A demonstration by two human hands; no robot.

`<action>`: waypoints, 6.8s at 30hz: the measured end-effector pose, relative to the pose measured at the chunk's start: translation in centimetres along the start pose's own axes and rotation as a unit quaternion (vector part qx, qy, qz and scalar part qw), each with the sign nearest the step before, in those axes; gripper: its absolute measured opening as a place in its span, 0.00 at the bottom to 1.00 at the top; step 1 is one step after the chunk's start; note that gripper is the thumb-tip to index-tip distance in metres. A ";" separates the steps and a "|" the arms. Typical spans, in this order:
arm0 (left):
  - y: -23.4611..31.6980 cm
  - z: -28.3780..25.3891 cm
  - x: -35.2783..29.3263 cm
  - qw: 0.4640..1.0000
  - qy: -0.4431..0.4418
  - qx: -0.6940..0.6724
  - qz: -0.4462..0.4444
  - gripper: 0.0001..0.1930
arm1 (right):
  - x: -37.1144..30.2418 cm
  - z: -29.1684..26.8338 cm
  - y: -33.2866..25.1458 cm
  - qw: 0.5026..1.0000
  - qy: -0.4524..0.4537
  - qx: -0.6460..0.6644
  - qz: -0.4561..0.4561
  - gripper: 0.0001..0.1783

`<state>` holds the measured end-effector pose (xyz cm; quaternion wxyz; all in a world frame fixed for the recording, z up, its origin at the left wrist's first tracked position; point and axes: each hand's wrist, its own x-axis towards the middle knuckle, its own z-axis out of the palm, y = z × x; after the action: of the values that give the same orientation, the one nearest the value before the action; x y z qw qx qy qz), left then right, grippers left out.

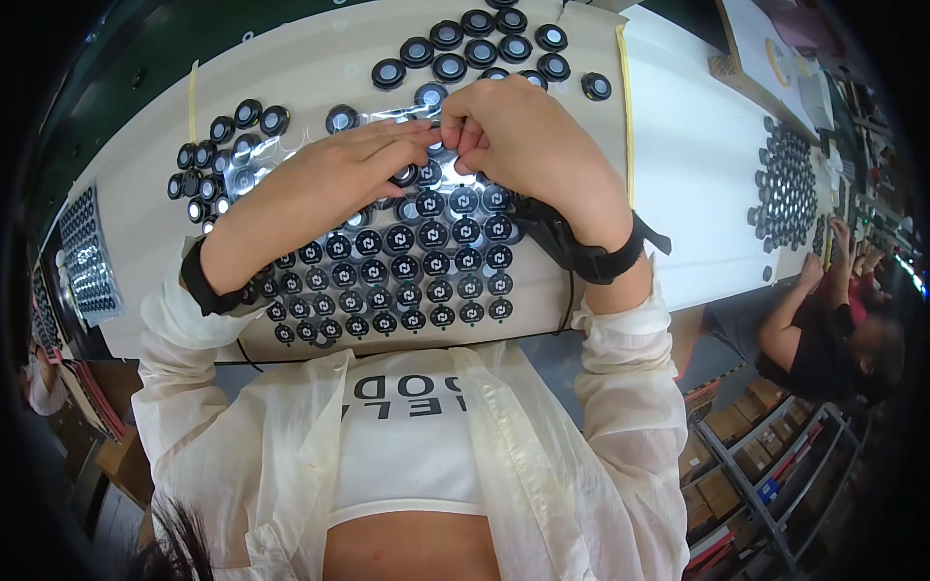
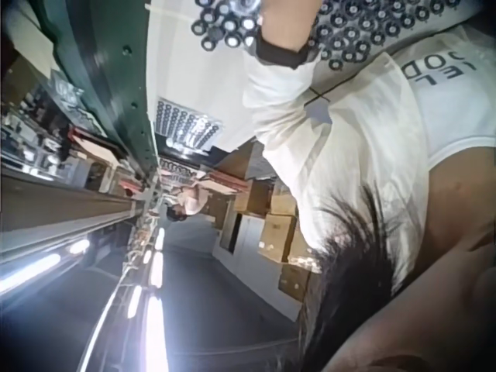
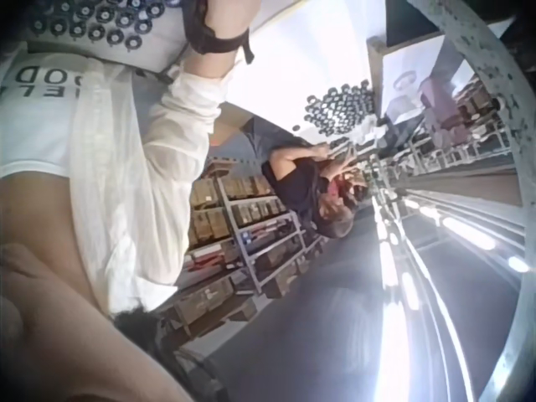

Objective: Inspecting and arranging small circular electronic components on a workbench in an assembly line.

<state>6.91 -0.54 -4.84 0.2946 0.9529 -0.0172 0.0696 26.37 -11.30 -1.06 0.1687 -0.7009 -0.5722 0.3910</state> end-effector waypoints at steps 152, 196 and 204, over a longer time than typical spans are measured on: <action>2.7 0.6 -2.4 0.972 0.093 0.194 -0.094 0.21 | 0.4 2.8 -1.3 0.991 0.076 -0.097 -0.049 0.09; 4.3 -3.6 -3.2 0.749 0.035 -0.624 -0.219 0.19 | -6.8 2.8 -4.5 0.853 0.212 0.472 -0.067 0.09; 3.7 -3.9 -2.9 0.757 0.051 -0.617 -0.207 0.11 | -6.6 3.4 -5.0 0.871 0.228 0.427 -0.083 0.10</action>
<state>3.34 -1.42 -0.05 0.8266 0.5396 0.1569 0.0300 20.26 -16.79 2.51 0.6094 -0.5803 -0.3506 0.4111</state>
